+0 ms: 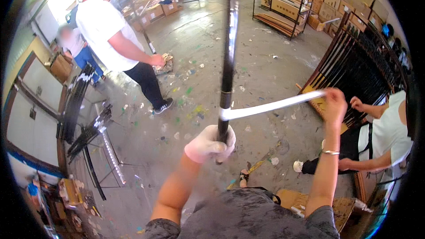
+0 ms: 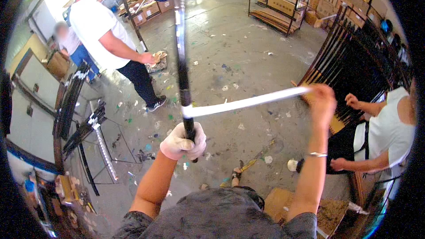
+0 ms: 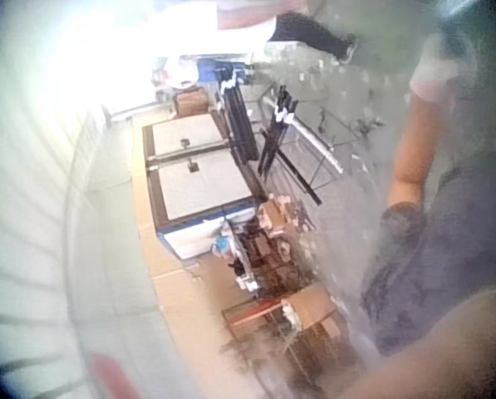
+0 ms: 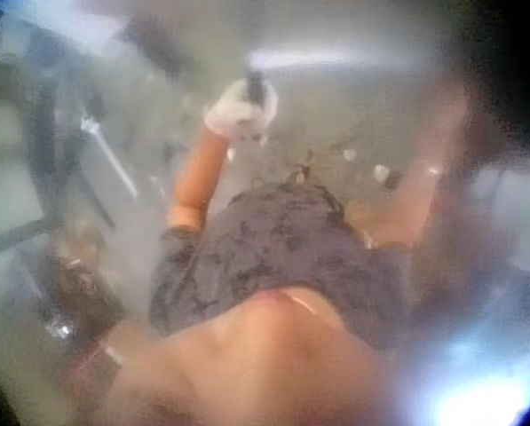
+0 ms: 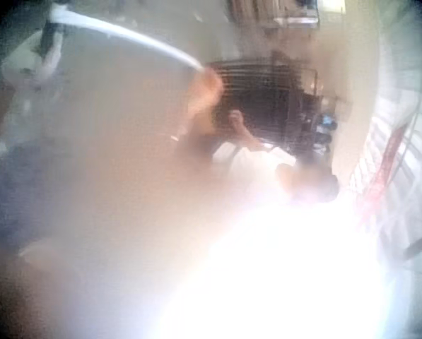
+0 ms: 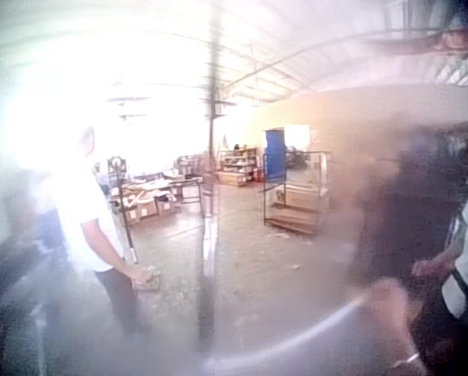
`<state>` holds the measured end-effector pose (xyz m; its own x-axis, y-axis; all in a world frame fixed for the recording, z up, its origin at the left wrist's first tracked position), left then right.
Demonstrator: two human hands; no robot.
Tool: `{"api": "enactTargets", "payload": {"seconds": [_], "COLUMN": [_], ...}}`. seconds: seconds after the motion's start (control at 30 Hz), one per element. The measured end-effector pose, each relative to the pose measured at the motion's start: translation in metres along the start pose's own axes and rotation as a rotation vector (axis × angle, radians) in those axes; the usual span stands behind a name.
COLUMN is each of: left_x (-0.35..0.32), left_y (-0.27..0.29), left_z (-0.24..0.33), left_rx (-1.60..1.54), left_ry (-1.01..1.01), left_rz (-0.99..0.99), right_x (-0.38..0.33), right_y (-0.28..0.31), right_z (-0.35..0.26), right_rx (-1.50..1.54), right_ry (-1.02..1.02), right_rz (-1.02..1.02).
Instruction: The person applies lengths of white tape to dark metal poles, smoothing the tape by hand and then placing each pole into a large storage rack.
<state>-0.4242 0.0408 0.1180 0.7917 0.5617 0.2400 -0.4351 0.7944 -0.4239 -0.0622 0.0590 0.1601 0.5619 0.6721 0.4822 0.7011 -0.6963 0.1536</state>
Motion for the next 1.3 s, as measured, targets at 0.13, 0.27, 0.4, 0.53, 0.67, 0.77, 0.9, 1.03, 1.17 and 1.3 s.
{"api": "enactTargets", "payload": {"seconds": [0.13,0.27,0.4,0.53,0.67,0.77,0.9,1.03,1.17,1.3], "left_x": [0.008,0.017,0.018,0.018,0.015,0.015,0.021,0.027,0.035,0.043], "left_y": [0.025,0.037,0.042,0.045,0.046,0.046,0.044,0.043,0.046,0.042], "left_z": [-0.026,-0.026,-0.017,-0.013,-0.011,-0.009,-0.011,-0.012,-0.016,-0.021], "left_rx": [0.167,0.025,0.114,0.251,0.177,0.316,0.304,0.19,0.341,0.299], "left_ry": [0.144,-0.038,-0.098,-0.058,-0.054,-0.068,-0.029,-0.009,-0.029,-0.015], "left_rz": [0.273,0.404,0.473,0.442,0.488,0.555,0.538,0.542,0.603,0.536], "right_x": [-0.003,-0.027,-0.028,-0.025,-0.026,-0.027,-0.028,-0.029,-0.033,-0.038], "right_y": [0.092,0.115,0.123,0.14,0.146,0.157,0.166,0.18,0.198,0.211], "right_z": [0.058,0.076,0.052,0.046,0.035,0.035,0.033,0.038,0.034,0.035], "right_rx": [-0.226,-0.136,-0.068,-0.047,-0.085,-0.106,-0.134,-0.117,-0.207,-0.22], "right_ry": [0.116,-0.069,-0.034,0.0,0.005,0.022,-0.001,0.002,0.003,-0.023], "right_rz": [0.029,0.012,0.003,0.022,0.029,0.049,0.068,0.074,0.083,0.11]}}
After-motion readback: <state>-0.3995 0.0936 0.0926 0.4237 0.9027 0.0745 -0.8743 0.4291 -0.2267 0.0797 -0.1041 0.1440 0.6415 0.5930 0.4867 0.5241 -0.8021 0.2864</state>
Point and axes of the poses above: each hand's wrist, its own x-axis towards the middle knuckle, its own y-axis out of the back of the hand, z = x × y, the point moved 9 cm from there along x, towards the middle knuckle, and after that the axes turned 15 degrees about x, right-handed, at the moved point
